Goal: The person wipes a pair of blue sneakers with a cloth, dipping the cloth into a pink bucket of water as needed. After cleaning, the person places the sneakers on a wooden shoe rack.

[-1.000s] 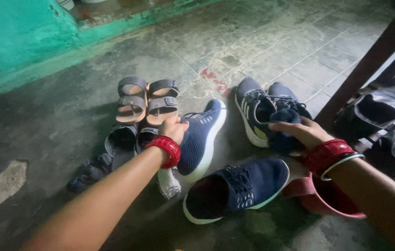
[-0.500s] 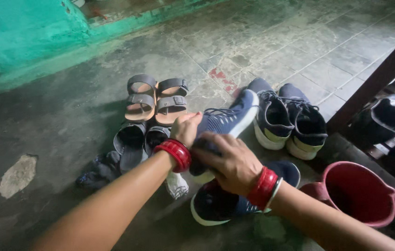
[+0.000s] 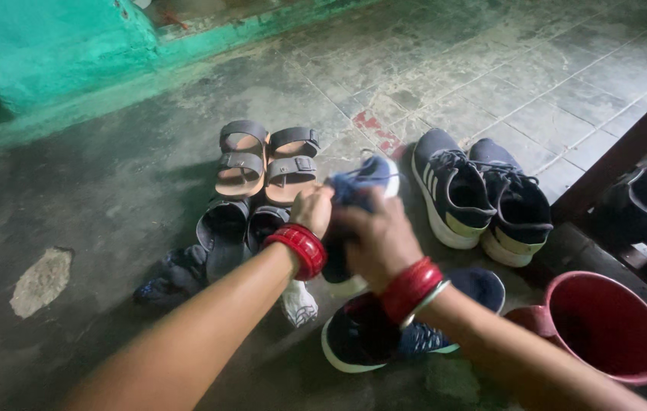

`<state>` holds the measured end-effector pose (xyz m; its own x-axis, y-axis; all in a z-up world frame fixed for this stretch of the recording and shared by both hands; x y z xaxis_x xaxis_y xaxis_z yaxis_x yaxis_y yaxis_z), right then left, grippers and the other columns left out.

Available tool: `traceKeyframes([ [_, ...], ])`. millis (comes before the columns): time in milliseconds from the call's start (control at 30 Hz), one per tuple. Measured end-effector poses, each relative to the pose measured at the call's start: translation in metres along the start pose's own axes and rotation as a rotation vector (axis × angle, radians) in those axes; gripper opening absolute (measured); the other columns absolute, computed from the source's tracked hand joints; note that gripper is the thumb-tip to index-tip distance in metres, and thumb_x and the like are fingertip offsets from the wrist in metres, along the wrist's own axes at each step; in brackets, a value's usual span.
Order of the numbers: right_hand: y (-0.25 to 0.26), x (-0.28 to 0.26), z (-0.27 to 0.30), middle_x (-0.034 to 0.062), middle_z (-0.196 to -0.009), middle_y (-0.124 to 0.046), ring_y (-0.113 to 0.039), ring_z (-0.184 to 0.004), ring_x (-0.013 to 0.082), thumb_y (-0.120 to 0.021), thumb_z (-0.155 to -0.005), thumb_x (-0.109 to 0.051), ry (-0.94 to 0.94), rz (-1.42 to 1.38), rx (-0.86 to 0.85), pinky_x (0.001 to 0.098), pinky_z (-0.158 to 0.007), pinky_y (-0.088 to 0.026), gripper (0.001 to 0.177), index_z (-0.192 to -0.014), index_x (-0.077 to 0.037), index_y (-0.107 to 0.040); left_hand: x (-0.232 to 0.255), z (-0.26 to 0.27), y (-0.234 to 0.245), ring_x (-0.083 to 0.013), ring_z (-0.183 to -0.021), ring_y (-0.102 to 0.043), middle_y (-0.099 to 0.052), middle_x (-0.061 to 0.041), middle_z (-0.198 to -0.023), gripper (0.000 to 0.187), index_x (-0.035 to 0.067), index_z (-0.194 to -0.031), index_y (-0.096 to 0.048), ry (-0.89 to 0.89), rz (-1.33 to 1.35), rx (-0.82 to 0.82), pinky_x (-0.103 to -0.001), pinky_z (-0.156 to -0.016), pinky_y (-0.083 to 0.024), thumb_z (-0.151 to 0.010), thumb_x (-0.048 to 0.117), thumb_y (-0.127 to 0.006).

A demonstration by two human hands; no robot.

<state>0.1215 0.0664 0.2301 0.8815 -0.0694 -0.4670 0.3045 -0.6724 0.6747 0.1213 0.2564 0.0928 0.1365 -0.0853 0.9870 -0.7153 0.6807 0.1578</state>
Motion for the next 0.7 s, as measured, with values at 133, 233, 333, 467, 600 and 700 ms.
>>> traceKeyframes([
  [133, -0.038, -0.041, 0.034, 0.0114, -0.126, -0.059, -0.059, -0.105, 0.0341, -0.072, -0.076, -0.003, 0.194, 0.044, -0.279, 0.0440, -0.089, -0.055, 0.041, -0.114, -0.017, -0.077, -0.026, 0.003, 0.019, -0.0172, -0.074, -0.059, -0.066, -0.002, -0.081, 0.051, 0.001, -0.095, -0.071, 0.285, 0.157, 0.069, -0.035, -0.071, -0.047, -0.103, 0.049, -0.054],
  [233, -0.043, -0.027, 0.031, 0.0189, -0.123, -0.057, -0.057, -0.098, 0.0383, -0.073, -0.065, -0.003, 0.313, 0.165, -0.285, 0.0485, -0.076, -0.053, 0.056, -0.120, -0.012, -0.076, -0.007, 0.011, 0.032, -0.0164, -0.082, -0.064, -0.073, -0.004, -0.090, 0.049, 0.001, -0.099, -0.074, -0.013, 0.073, 0.086, -0.033, -0.075, -0.049, -0.098, 0.047, -0.058],
  [333, -0.026, 0.018, 0.006, 0.0147, -0.122, -0.060, -0.060, -0.103, 0.0359, -0.067, -0.073, 0.005, 0.139, 0.150, -0.082, 0.0445, -0.086, -0.055, 0.050, -0.117, -0.016, -0.078, -0.003, 0.022, 0.040, -0.0205, -0.082, -0.068, -0.076, -0.013, -0.089, 0.051, -0.005, -0.101, -0.076, -0.011, -0.171, 0.068, -0.034, -0.076, -0.051, -0.100, 0.044, -0.060],
  [467, -0.007, 0.074, -0.014, 0.0218, -0.123, -0.057, -0.063, -0.103, 0.0400, -0.074, -0.073, -0.001, -0.242, 0.118, 0.054, 0.0456, -0.088, -0.055, 0.040, -0.111, -0.014, -0.077, 0.022, 0.045, 0.018, -0.0182, -0.085, -0.076, -0.080, -0.008, -0.094, 0.046, 0.005, -0.124, -0.068, -0.194, -0.230, -0.113, -0.032, -0.076, -0.059, -0.085, 0.030, -0.069],
  [600, -0.011, 0.064, -0.008, 0.0213, -0.127, -0.059, -0.066, -0.105, 0.0389, -0.070, -0.079, 0.001, -0.166, 0.086, 0.049, 0.0448, -0.089, -0.057, 0.033, -0.110, -0.009, -0.074, 0.049, 0.070, 0.005, -0.0296, -0.097, -0.073, -0.072, -0.017, -0.113, 0.049, 0.010, -0.131, -0.065, -0.427, -0.399, -0.153, -0.040, -0.084, -0.058, -0.082, 0.012, -0.068],
  [700, -0.022, 0.059, 0.002, 0.0231, -0.120, -0.058, -0.064, -0.105, 0.0426, -0.071, -0.075, 0.002, -0.045, 0.073, 0.002, 0.0476, -0.088, -0.055, 0.037, -0.111, -0.006, -0.072, 0.040, 0.082, 0.001, -0.0365, -0.094, -0.072, -0.074, -0.019, -0.103, 0.047, 0.024, -0.127, -0.072, -0.351, -0.824, -0.234, -0.045, -0.085, -0.056, -0.083, 0.008, -0.063],
])
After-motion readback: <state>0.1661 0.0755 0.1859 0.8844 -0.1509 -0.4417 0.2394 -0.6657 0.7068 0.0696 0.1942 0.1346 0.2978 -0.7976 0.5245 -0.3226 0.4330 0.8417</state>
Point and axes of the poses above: each hand's wrist, its own z-axis away from the middle knuckle, its own y-axis out of the back of the hand, x = y × z, the point moved 8 cm from there along -z, towards the middle knuckle
